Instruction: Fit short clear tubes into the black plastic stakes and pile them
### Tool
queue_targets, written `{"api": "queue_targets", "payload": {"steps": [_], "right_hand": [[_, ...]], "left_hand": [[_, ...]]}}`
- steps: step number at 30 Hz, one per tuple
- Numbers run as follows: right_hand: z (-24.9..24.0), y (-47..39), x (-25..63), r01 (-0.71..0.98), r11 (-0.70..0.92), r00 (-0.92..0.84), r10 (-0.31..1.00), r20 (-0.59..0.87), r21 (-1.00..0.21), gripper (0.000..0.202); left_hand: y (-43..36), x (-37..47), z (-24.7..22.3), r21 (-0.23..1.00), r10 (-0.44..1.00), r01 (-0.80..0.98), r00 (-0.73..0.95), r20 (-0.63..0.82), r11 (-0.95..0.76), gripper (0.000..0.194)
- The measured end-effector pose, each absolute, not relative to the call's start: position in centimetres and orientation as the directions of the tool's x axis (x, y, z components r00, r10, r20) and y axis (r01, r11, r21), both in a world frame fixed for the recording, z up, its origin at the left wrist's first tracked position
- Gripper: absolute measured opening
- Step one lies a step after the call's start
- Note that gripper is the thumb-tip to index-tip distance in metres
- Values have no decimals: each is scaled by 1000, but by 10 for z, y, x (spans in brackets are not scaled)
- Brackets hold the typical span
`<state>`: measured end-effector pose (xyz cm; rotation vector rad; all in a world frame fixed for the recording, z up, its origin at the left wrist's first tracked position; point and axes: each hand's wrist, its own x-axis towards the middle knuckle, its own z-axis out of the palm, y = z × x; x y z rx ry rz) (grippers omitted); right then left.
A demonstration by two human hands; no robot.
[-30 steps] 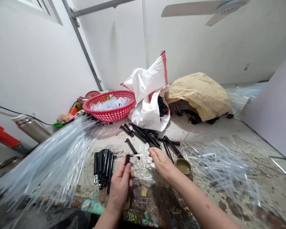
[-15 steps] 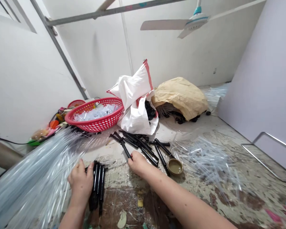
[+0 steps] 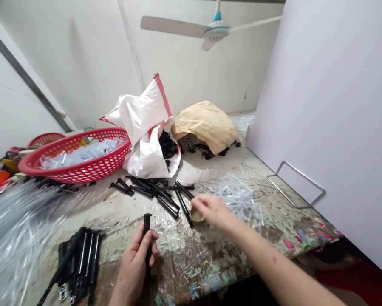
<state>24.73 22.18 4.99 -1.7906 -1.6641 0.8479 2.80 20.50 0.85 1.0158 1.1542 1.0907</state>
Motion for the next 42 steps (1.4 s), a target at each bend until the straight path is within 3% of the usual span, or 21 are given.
{"api": "queue_targets", "payload": {"steps": [2, 8, 13, 17, 21, 25, 28, 31, 34, 39, 42], "right_hand": [[44, 249, 281, 798, -130, 150, 989, -14, -589, 25], [10, 307, 301, 870, -198, 195, 979, -55, -451, 13], [1, 322, 296, 867, -257, 215, 966, -146, -427, 23], [10, 318, 303, 834, -268, 245, 963, -111, -482, 18], [31, 292, 307, 780, -188, 203, 978, -43, -597, 23], [47, 256, 301, 762, 45, -29, 999, 36, -646, 19], [46, 237, 293, 847, 267, -210, 962, 172, -460, 13], [40, 229, 282, 914, 343, -288, 924, 250, -218, 15], [37, 228, 274, 920, 384, -354, 899, 257, -79, 18], [32, 230, 270, 914, 403, -382, 892, 240, -42, 18], [33, 228, 269, 926, 354, -314, 914, 258, -128, 17]], "left_hand": [[204, 29, 5, 970, 975, -115, 84, -207, 216, 49], [201, 34, -4, 966, 970, -99, 77, -231, 238, 54], [202, 34, -3, 960, 966, -121, 77, -246, 254, 58], [202, 32, -6, 958, 966, -131, 89, -244, 254, 57], [201, 32, -6, 953, 966, -172, 117, -229, 247, 51], [201, 33, -3, 943, 963, -205, 117, -243, 262, 49], [201, 33, -1, 953, 969, -186, 116, -219, 238, 51], [199, 34, -1, 962, 972, -155, 109, -208, 224, 55], [198, 34, 1, 966, 973, -141, 113, -203, 218, 57], [197, 34, 3, 964, 972, -144, 112, -209, 224, 57], [197, 33, 2, 964, 969, -144, 137, -205, 224, 57]]}}
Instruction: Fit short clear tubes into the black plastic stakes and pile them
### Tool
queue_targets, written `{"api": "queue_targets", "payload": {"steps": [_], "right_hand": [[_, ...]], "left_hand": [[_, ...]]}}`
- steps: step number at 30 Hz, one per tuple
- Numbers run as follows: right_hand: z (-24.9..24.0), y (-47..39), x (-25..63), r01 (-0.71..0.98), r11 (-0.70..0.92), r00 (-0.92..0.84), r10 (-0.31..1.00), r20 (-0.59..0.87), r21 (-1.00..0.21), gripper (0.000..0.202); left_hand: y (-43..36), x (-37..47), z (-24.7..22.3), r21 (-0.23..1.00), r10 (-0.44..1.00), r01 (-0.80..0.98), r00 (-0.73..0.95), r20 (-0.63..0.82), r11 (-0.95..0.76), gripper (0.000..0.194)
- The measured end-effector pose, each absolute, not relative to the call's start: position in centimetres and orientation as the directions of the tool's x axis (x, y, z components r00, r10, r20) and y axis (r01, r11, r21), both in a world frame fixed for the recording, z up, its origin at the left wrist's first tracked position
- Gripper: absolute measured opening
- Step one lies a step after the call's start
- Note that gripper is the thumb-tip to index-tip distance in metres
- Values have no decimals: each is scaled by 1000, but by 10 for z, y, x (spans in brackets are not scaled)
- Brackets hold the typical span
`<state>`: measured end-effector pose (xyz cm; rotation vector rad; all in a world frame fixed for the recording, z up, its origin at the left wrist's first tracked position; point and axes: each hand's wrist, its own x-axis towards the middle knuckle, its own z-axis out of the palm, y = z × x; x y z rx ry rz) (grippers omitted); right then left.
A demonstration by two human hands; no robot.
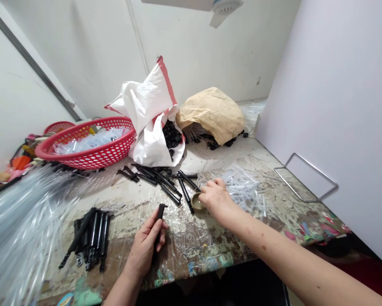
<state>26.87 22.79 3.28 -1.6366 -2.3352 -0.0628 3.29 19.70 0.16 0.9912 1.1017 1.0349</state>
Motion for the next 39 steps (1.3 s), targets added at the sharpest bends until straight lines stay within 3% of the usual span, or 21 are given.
{"api": "queue_targets", "payload": {"steps": [3, 5, 8, 11, 17, 28, 39], "right_hand": [[38, 223, 259, 844, 274, -171, 952, 253, -461, 13], [43, 219, 245, 647, 178, -90, 984, 157, -742, 13], [47, 216, 218, 374, 13, -8, 1000, 11, -927, 18], [46, 216, 199, 323, -24, 40, 999, -12, -946, 18], [40, 222, 191, 397, 88, 42, 993, 114, -914, 19], [41, 220, 190, 480, 154, -9, 985, 171, -864, 18], [41, 220, 187, 489, 122, 6, 990, 143, -864, 18]], "left_hand": [[197, 32, -1, 963, 966, -140, 150, -209, 230, 56], [197, 31, -2, 963, 967, -146, 154, -204, 226, 55], [197, 30, -4, 957, 968, -182, 153, -199, 225, 54], [197, 28, -5, 949, 968, -216, 148, -201, 230, 51], [196, 26, -3, 935, 969, -263, 128, -210, 237, 47], [195, 25, -2, 923, 969, -300, 120, -215, 242, 45], [195, 24, -4, 929, 970, -288, 131, -203, 234, 40]]}}
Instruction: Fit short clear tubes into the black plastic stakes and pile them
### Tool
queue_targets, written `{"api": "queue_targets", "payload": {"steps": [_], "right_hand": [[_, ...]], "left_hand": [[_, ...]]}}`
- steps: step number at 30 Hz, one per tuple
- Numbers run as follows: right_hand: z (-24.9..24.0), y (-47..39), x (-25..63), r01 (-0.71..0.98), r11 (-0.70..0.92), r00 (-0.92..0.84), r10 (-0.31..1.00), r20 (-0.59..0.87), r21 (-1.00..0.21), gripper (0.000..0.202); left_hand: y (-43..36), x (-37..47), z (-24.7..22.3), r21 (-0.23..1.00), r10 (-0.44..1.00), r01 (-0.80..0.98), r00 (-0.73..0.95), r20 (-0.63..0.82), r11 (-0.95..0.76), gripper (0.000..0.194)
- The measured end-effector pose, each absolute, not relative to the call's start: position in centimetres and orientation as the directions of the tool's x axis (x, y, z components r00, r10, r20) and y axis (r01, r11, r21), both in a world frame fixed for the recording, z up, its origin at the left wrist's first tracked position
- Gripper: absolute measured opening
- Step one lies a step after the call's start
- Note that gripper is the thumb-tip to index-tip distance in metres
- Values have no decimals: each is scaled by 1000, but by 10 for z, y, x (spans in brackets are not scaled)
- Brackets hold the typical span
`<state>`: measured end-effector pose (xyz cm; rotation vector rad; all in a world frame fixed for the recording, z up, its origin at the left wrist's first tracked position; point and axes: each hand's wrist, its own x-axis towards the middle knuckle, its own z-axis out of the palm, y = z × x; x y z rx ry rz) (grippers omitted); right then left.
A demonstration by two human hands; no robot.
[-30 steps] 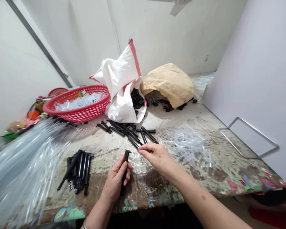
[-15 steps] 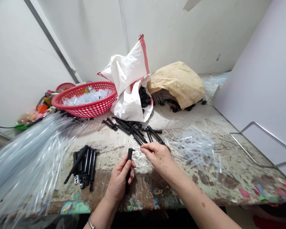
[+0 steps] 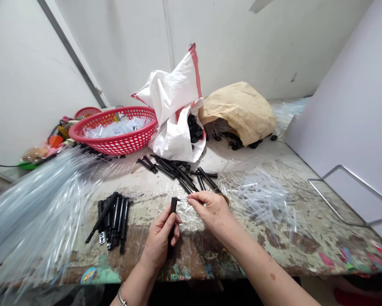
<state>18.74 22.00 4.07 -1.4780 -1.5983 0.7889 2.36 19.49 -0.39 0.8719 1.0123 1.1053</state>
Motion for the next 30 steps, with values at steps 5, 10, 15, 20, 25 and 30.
{"api": "queue_targets", "payload": {"steps": [5, 10, 15, 20, 25, 30], "right_hand": [[46, 216, 183, 568, 185, -137, 982, 129, -802, 23], [43, 214, 179, 716, 251, -243, 964, 105, -651, 30], [45, 213, 181, 761, 286, -272, 955, 114, -582, 30], [49, 216, 182, 797, 284, -293, 954, 71, -533, 29], [42, 223, 176, 819, 263, -283, 958, 39, -510, 28], [41, 221, 172, 759, 269, -276, 958, 81, -593, 30]], "left_hand": [[194, 24, -4, 938, 971, -262, 134, -198, 228, 45], [193, 25, -3, 941, 968, -241, 143, -206, 236, 48], [193, 26, -2, 938, 960, -243, 197, -200, 245, 49], [194, 27, 0, 943, 951, -225, 244, -189, 245, 47], [196, 26, -1, 915, 932, -250, 258, -253, 317, 55], [194, 29, -10, 923, 949, -246, 180, -257, 296, 62]]}}
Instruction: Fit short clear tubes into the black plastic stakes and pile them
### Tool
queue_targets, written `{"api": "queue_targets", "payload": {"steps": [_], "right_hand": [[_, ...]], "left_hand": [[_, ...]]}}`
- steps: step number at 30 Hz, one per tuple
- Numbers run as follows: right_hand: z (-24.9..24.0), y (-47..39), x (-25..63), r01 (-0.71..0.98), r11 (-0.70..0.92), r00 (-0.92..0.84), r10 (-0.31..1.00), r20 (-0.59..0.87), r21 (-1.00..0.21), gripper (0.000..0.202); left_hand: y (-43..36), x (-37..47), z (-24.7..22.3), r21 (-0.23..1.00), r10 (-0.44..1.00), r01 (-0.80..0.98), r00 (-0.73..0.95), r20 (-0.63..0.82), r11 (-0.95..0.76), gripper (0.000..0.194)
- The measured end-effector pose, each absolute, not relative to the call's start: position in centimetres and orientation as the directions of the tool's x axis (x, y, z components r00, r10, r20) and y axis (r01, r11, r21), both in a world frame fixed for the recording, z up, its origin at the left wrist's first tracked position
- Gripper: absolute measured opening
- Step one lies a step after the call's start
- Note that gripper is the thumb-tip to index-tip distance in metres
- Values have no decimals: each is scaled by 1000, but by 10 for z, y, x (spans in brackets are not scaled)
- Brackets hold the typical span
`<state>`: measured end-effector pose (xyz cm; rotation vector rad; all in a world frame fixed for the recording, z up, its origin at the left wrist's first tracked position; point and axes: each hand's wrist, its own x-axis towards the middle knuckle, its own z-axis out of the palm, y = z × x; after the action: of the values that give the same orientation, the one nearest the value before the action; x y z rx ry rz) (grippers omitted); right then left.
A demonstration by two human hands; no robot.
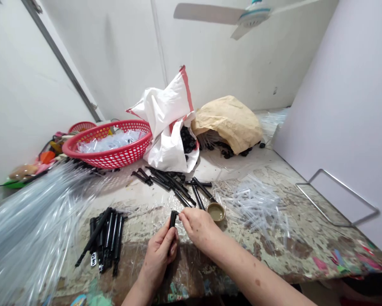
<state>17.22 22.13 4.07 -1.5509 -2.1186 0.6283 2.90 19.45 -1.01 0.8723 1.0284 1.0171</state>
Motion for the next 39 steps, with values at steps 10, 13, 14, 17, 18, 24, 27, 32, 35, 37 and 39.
{"api": "queue_targets", "payload": {"steps": [10, 13, 14, 17, 18, 24, 27, 32, 35, 37, 39], "right_hand": [[47, 276, 233, 929, 81, -63, 996, 62, -360, 27], [33, 295, 234, 955, 15, -1, 999, 47, -297, 19], [29, 299, 233, 959, -2, 14, 999, 40, -284, 17], [23, 307, 234, 958, -42, 49, 999, 15, -284, 14], [23, 308, 238, 954, -56, 61, 998, 9, -294, 14], [49, 298, 264, 894, -89, 92, 996, -16, -439, 30], [69, 265, 244, 705, -16, -77, 992, -99, -709, 35], [70, 208, 187, 391, 144, -443, 895, -48, -909, 26], [57, 211, 197, 419, 177, -435, 900, -26, -890, 32], [49, 231, 224, 549, 74, -312, 942, -121, -832, 40], [42, 261, 255, 713, 24, -132, 986, -101, -701, 45]], "left_hand": [[213, -40, 18, 931, 941, 365, -309, 138, -16, 56], [232, -79, 25, 711, 906, 702, -325, 270, 40, 51], [238, -89, 25, 632, 905, 772, -310, 292, 61, 50], [252, -108, 22, 426, 903, 891, -302, 305, 154, 51], [256, -111, 21, 378, 896, 903, -327, 300, 203, 51], [253, -82, 23, 576, 750, 817, -365, 552, -27, 55], [238, -31, 26, 845, 878, 470, -254, 405, -254, 54], [211, 42, 21, 996, 996, -3, 43, 84, -84, 42], [209, 44, 18, 988, 999, -153, 36, -3, 8, 33], [211, 35, 16, 973, 998, -223, 12, -59, 61, 31], [213, 27, 11, 958, 990, -247, 25, -141, 143, 34]]}}
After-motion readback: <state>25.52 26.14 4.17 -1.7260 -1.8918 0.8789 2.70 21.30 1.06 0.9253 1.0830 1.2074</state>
